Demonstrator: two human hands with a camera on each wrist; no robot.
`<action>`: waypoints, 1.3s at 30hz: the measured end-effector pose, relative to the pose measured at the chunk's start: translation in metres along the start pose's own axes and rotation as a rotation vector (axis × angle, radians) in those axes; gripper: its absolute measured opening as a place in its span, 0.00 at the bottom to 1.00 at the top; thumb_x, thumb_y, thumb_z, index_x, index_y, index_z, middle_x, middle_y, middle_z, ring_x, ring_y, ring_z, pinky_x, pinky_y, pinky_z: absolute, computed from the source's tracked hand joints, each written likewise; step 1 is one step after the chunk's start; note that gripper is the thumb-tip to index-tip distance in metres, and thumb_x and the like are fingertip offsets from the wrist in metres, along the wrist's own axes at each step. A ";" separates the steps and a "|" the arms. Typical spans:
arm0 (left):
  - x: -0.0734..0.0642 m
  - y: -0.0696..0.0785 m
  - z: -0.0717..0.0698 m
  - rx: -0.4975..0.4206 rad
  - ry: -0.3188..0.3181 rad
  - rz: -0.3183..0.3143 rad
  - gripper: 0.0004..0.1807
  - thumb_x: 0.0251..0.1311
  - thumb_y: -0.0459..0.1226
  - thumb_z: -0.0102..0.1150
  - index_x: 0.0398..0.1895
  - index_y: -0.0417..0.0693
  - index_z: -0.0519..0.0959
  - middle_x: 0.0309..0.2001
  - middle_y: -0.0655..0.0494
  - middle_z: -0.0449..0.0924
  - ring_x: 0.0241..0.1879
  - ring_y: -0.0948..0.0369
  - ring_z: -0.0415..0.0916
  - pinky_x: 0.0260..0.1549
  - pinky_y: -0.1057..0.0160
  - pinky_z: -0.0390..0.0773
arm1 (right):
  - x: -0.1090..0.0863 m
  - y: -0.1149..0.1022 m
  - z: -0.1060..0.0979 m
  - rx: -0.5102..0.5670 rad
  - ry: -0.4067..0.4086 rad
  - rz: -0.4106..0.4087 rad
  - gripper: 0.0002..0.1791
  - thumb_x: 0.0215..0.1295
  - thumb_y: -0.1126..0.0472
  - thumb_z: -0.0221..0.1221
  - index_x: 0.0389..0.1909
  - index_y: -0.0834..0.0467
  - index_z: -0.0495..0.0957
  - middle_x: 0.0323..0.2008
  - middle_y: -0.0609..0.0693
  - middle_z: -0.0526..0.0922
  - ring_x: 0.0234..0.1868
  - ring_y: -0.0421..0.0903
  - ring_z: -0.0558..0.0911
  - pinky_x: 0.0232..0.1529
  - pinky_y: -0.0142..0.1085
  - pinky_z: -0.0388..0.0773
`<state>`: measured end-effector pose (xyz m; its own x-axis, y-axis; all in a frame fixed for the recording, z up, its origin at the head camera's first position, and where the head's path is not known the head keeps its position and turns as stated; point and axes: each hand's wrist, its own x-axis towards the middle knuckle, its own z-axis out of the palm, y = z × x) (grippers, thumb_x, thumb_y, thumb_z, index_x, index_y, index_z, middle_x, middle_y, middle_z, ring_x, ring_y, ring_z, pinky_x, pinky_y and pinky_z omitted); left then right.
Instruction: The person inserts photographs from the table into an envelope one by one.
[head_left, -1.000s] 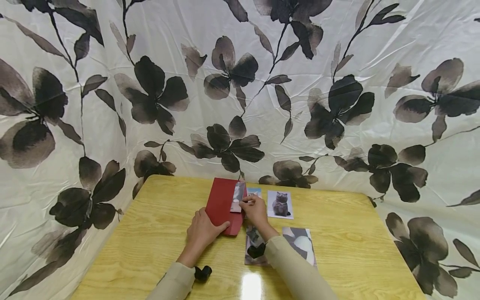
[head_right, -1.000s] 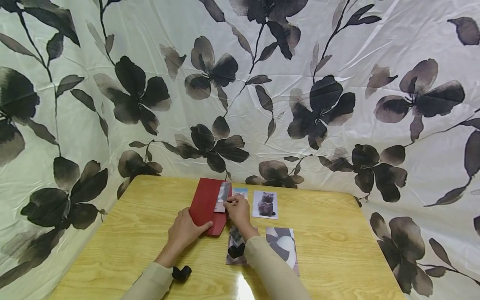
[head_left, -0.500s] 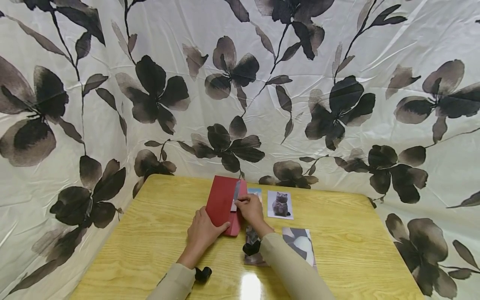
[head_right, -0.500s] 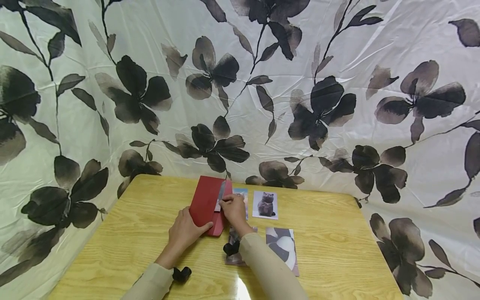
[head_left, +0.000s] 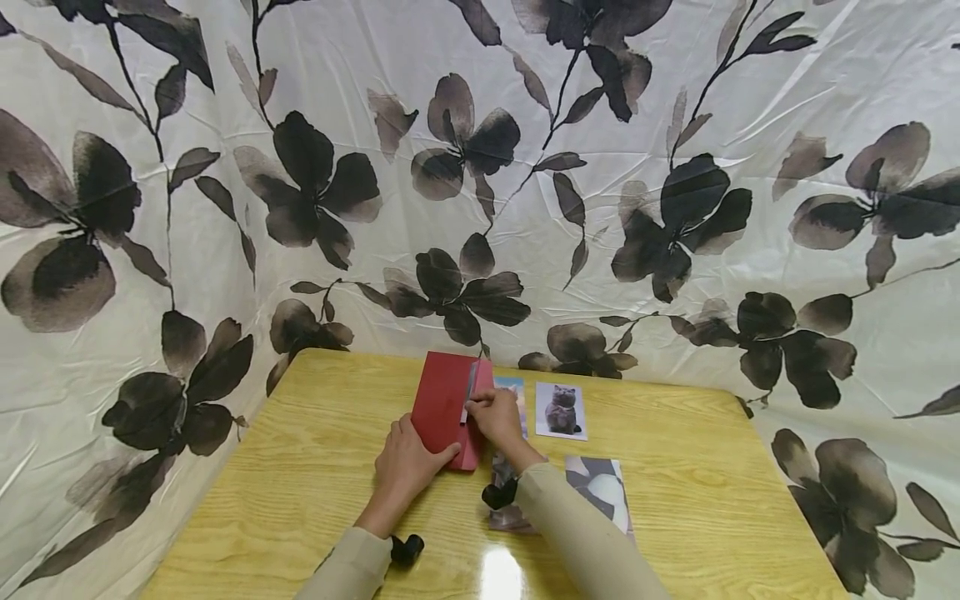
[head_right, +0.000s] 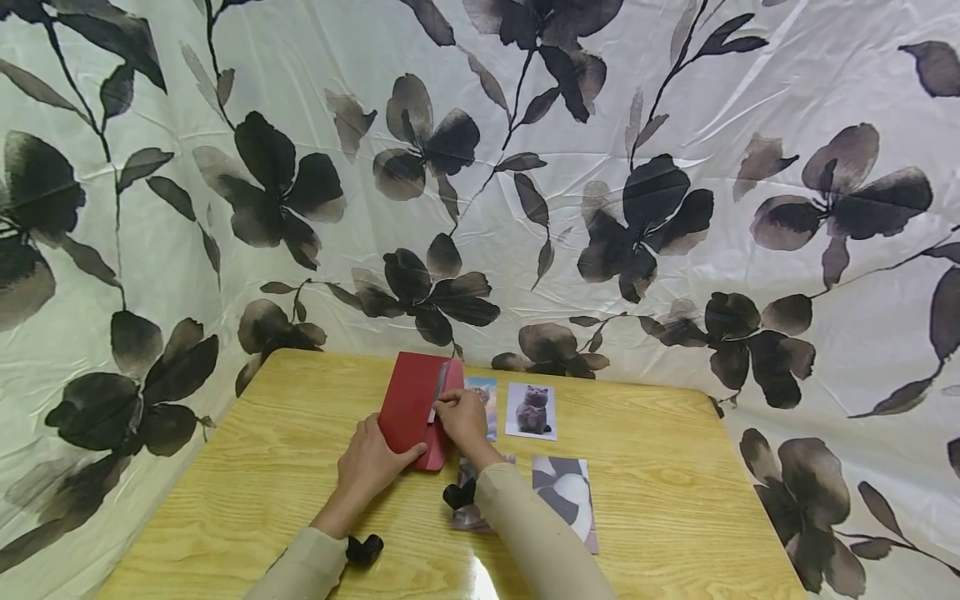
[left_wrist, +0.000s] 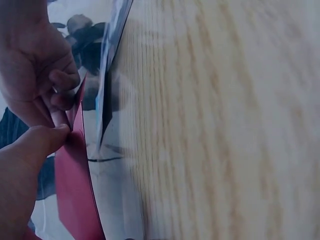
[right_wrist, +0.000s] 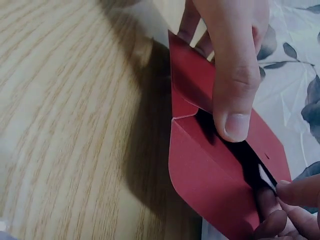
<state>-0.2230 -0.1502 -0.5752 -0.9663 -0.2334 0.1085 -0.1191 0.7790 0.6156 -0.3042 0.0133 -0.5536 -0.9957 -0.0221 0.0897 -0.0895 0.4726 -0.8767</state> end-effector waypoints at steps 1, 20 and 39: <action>0.000 0.000 0.000 0.003 0.002 -0.002 0.59 0.51 0.63 0.79 0.72 0.31 0.65 0.56 0.38 0.75 0.51 0.44 0.79 0.46 0.38 0.82 | 0.000 0.000 0.000 -0.001 0.002 -0.002 0.06 0.70 0.63 0.71 0.42 0.62 0.92 0.31 0.50 0.90 0.31 0.41 0.85 0.32 0.35 0.81; 0.002 0.002 -0.002 0.014 0.012 -0.005 0.59 0.49 0.63 0.81 0.72 0.31 0.66 0.55 0.38 0.76 0.51 0.45 0.79 0.44 0.36 0.83 | -0.006 0.010 -0.047 0.098 0.042 0.012 0.10 0.76 0.63 0.64 0.50 0.65 0.86 0.33 0.55 0.88 0.38 0.61 0.89 0.29 0.35 0.77; 0.003 -0.002 -0.004 0.019 0.003 -0.016 0.59 0.51 0.63 0.80 0.72 0.31 0.65 0.56 0.37 0.76 0.50 0.44 0.79 0.44 0.37 0.84 | -0.008 0.050 -0.108 -0.042 0.090 0.045 0.12 0.74 0.60 0.66 0.52 0.64 0.85 0.39 0.57 0.85 0.40 0.54 0.85 0.43 0.49 0.83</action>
<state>-0.2243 -0.1545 -0.5728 -0.9635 -0.2476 0.1014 -0.1387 0.7863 0.6021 -0.2981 0.1322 -0.5473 -0.9924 0.0781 0.0948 -0.0422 0.5077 -0.8605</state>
